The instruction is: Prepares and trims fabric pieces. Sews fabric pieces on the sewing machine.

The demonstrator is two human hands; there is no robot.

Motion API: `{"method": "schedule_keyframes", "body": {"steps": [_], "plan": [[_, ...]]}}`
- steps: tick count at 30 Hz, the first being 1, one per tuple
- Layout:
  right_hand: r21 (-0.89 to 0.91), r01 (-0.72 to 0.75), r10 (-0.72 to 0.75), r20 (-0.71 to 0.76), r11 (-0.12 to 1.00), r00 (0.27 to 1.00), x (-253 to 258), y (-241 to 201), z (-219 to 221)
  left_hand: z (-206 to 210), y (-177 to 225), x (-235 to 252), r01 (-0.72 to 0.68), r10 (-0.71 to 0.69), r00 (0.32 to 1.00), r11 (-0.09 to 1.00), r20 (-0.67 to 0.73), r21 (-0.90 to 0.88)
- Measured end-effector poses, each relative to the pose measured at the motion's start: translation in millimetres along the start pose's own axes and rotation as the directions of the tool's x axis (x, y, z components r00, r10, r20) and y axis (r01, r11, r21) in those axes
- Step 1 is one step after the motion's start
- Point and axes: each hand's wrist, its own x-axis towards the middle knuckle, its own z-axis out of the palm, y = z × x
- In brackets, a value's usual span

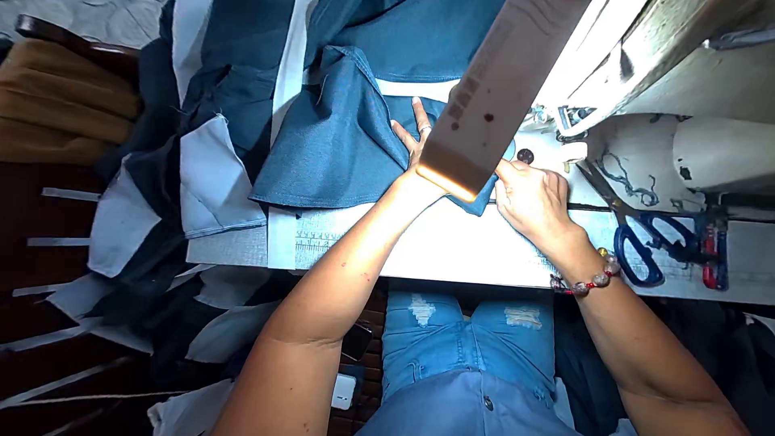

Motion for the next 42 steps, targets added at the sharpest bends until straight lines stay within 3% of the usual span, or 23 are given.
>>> {"method": "schedule_keyframes", "body": {"steps": [7,10,13,21,24,27,29,37,40,42], "plan": [[0.023,-0.061,0.059,0.100,0.998,0.993,3,-12,-18,-6,5,10,0.007,-0.007,0.999,1.000,0.046,-0.002],[0.153,-0.005,0.021,-0.103,0.988,0.994,2,9,-1,-5,4,9,-0.006,0.007,0.999,1.000,0.040,-0.011],[0.209,-0.045,0.103,-0.273,0.977,0.956,6,26,12,-7,6,8,0.004,-0.003,0.999,1.000,0.049,-0.022],[0.088,-0.117,0.130,-0.157,0.989,0.979,2,24,20,-2,9,5,0.030,-0.031,0.999,0.999,-0.020,-0.034],[0.014,-0.123,0.124,-0.185,0.992,0.975,4,23,24,2,4,7,-0.012,0.010,0.998,1.000,-0.061,-0.024],[0.004,-0.108,0.108,-0.165,0.994,0.980,3,22,21,6,-1,10,-0.027,0.027,0.997,1.000,-0.070,0.003],[0.003,-0.111,0.111,-0.072,0.994,0.991,-2,16,10,6,-4,12,-0.028,0.028,0.997,1.000,-0.067,0.004],[0.041,-0.160,0.163,-0.099,0.986,0.982,2,18,15,-6,3,15,-0.047,0.045,0.998,0.998,-0.047,-0.047],[0.134,-0.118,0.138,-0.157,0.984,0.978,-3,24,15,1,-2,2,-0.187,0.154,0.965,0.971,-0.210,-0.149],[0.190,-0.045,0.076,-0.157,0.981,0.985,-14,23,9,5,-15,-23,-0.399,0.288,0.838,0.903,-0.464,-0.161]]}}
